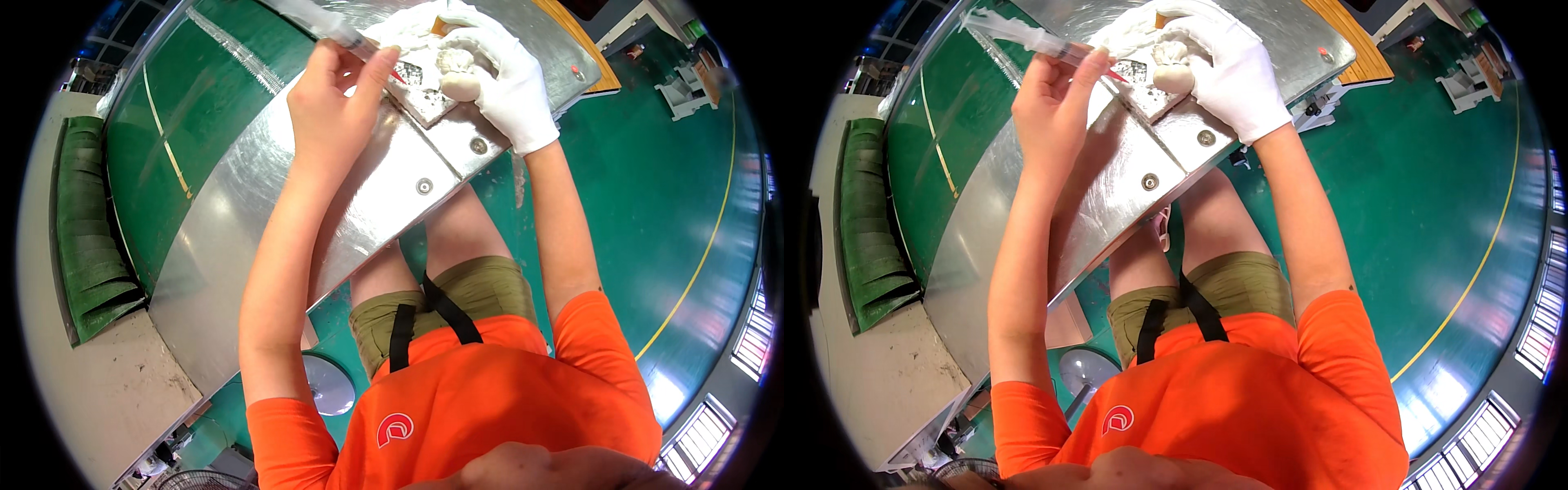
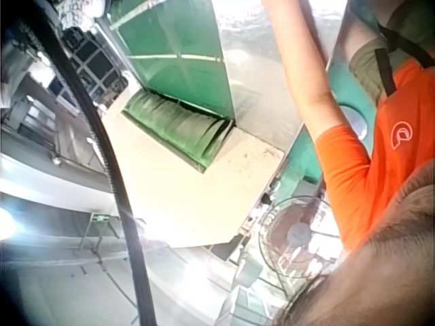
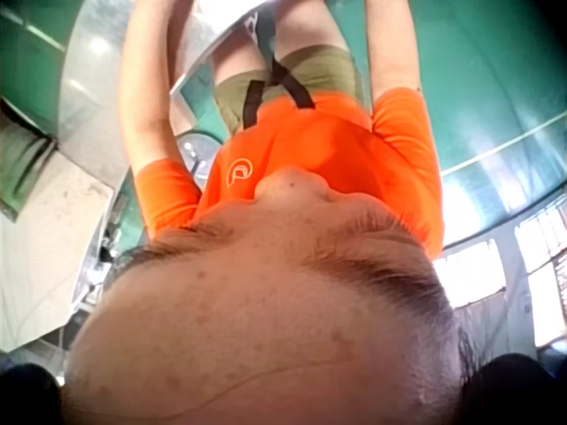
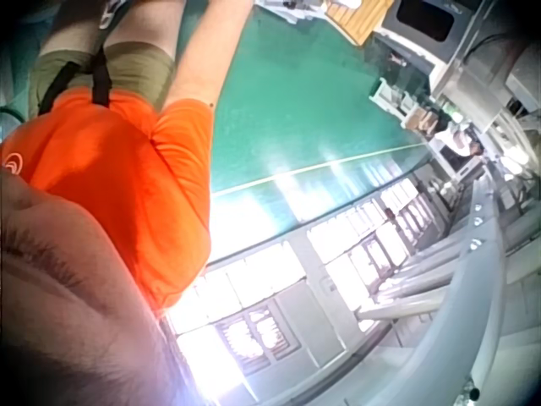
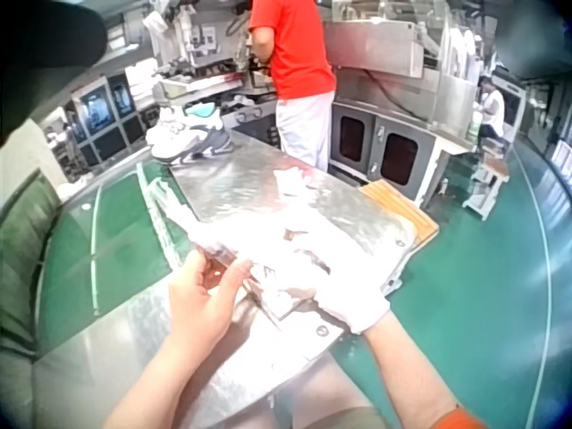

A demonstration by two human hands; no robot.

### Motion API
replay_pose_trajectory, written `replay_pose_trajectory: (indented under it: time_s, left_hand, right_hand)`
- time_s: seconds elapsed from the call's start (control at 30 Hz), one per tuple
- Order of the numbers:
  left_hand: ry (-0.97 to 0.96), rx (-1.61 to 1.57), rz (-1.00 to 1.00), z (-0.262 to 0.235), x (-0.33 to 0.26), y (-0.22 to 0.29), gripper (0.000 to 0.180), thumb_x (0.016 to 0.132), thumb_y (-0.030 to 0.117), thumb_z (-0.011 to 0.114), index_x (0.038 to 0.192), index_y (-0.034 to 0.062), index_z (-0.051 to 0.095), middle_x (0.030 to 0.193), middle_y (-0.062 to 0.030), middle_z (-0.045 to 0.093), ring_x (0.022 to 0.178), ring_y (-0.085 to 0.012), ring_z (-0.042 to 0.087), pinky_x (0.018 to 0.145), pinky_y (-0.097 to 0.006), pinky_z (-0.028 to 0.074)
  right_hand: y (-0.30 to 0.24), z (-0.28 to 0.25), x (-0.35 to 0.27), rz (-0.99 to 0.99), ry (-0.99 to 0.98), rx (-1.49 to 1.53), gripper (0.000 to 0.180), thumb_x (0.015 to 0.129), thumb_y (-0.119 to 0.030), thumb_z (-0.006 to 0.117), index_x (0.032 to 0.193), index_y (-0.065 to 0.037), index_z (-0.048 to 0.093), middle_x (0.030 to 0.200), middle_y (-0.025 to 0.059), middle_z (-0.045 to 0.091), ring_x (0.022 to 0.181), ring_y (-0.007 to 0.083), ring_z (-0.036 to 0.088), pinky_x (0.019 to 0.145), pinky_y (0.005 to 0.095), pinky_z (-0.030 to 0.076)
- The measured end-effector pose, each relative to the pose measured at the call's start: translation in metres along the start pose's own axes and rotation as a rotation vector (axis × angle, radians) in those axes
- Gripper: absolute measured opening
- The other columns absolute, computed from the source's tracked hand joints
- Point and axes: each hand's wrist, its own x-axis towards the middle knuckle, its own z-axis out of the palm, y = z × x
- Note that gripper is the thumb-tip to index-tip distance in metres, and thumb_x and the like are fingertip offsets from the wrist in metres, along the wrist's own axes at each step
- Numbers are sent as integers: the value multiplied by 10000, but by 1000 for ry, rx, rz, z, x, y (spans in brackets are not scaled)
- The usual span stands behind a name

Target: The person prepares a syringe by attaching a needle and drawing liquid from a small container. They then inject the liquid into a white sneaker placed on a metal table. The process involves repeated handling of the syringe and wiping the shoe with a cloth.

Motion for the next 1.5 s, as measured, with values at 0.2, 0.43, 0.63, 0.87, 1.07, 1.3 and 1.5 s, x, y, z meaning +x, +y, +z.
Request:
replay_pose_trajectory:
  time_s: [0.2, 0.43, 0.63, 0.87, 1.07, 1.3, 1.5]
  left_hand:
    - [12, -31, -106, -10, 8, 3, 200, 939, 108, 661, 1048, -48, 598, 976, -99, 688, 936, -176, 690, 843, -258, 517]
    - [-1, -3, -109, -8, 7, -4, 263, 916, 182, 693, 1032, -40, 612, 931, -99, 698, 888, -158, 684, 800, -262, 523]
    - [5, -42, -38, -2, 4, -8, 324, 871, 273, 738, 964, -19, 633, 843, -107, 716, 787, -143, 689, 744, -275, 544]
    - [-22, 4, -1, 2, 1, -6, 300, 876, 245, 728, 933, -27, 616, 837, -135, 721, 792, -185, 718, 751, -299, 561]
    - [-7, 47, 25, 2, 3, -5, 287, 875, 229, 727, 922, -30, 611, 831, -138, 721, 788, -193, 721, 742, -299, 564]
    - [14, 81, 54, -1, 5, -4, 285, 876, 224, 721, 929, -34, 611, 843, -139, 716, 785, -192, 715, 743, -306, 568]
    - [2, 112, 21, -4, 7, -5, 272, 871, 209, 725, 933, -30, 611, 844, -132, 716, 777, -187, 714, 741, -307, 568]
  right_hand:
    - [-13, 2, 1, 84, 33, -186, 385, 700, -66, 744, 1075, -43, 664, 1277, 101, 610, 1176, 262, 577, 988, 338, 462]
    - [-18, 2, 2, 139, 56, -207, 348, 702, -45, 725, 1048, -43, 688, 1301, 60, 613, 1194, 230, 582, 979, 315, 476]
    - [-13, 2, 1, 99, 49, -225, 332, 716, -43, 727, 1046, -43, 686, 1299, 60, 614, 1202, 229, 580, 980, 316, 477]
    - [-15, 1, 2, 98, 46, -252, 347, 692, -68, 735, 1035, -44, 691, 1293, 61, 620, 1195, 231, 584, 978, 318, 476]
    - [-14, 0, 3, 88, 43, -249, 355, 686, -80, 734, 1036, -38, 691, 1289, 64, 625, 1192, 232, 586, 981, 318, 471]
    - [-14, 0, 3, 105, 40, -222, 343, 701, -88, 724, 1039, -35, 695, 1286, 65, 627, 1194, 233, 586, 982, 319, 469]
    - [-13, -1, 3, 116, 35, -271, 334, 710, -83, 716, 1039, -33, 693, 1280, 64, 630, 1193, 234, 586, 979, 325, 474]
